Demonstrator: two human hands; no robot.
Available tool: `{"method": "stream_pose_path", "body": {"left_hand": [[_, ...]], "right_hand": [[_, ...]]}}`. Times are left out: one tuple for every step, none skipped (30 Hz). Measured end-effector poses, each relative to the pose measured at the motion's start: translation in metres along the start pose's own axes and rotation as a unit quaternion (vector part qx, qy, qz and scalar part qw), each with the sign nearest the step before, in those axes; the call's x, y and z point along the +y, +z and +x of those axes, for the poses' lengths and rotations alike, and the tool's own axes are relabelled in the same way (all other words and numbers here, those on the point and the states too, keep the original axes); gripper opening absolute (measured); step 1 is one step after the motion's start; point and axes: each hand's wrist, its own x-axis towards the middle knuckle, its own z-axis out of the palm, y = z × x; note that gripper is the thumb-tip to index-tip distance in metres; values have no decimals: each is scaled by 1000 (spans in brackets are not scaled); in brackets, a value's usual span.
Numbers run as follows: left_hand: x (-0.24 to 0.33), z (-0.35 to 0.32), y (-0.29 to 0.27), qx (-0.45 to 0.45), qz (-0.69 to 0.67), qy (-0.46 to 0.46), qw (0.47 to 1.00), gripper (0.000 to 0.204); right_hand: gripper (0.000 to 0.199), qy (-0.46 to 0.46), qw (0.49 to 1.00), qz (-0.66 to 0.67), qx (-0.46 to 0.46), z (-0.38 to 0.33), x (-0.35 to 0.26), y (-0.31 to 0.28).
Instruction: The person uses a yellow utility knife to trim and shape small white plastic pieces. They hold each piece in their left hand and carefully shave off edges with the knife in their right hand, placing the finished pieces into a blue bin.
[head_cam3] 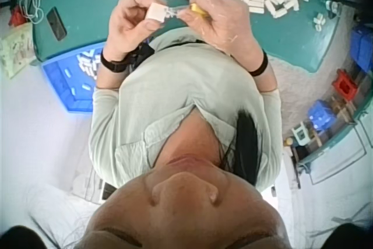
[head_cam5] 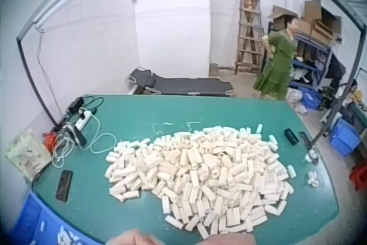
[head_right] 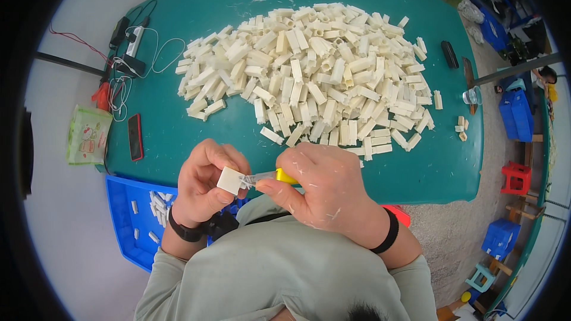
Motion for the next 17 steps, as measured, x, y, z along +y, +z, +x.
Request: {"method": "stream_pose_path", "body": {"left_hand": [[0,0,-1,-2,0,-3,1000,33],[0,-1,-2,-5,1,-5,1000,33],[0,-1,-1,4,-16,-10,1000,32],[0,-1,0,11,-32,-16,999,31],[1,-2,1,19,-49,-21,998,30],[1,-3,3,-22,-29,-2,999,32],[1,-4,6,-61,-9,19,998,34],[2,-3,8,-100,12,39,994,36],[6,-1,12,-42,4,8,999,34],[9,0,14,24,10,-16,1000,29],[9,1,12,14,9,-15,1000,33],[9,2,8,4,9,-13,1000,37],[11,3,4,-2,75,-3,997,41],[12,5,-1,-9,142,7,990,44],[12,7,-5,-16,207,18,978,48],[10,6,-5,-8,185,23,982,54],[7,4,-4,0,163,28,986,61]], "right_hand": [[28,-3,1000,-1,2,0,0,0],[28,1,1000,-5,-4,0,-1,0],[27,6,1000,-9,-9,0,-2,0],[27,11,1000,-13,-13,0,-3,-1],[27,36,999,-33,14,-1,1,0],[27,61,996,-52,41,-2,8,3],[27,84,992,-71,66,-2,12,4],[27,109,992,-38,49,-2,11,3],[28,133,991,-5,32,-2,7,0],[29,158,987,27,19,-1,4,-2],[31,178,982,70,5,-3,1,-2],[31,179,980,92,-3,-3,-2,-4],[30,181,977,114,-11,-3,-4,-5],[30,183,973,137,-19,-4,-6,-5],[30,187,971,150,-19,-6,-6,-4],[30,192,968,163,-21,-7,-8,-4],[31,196,964,176,-22,-7,-9,-3]]}}
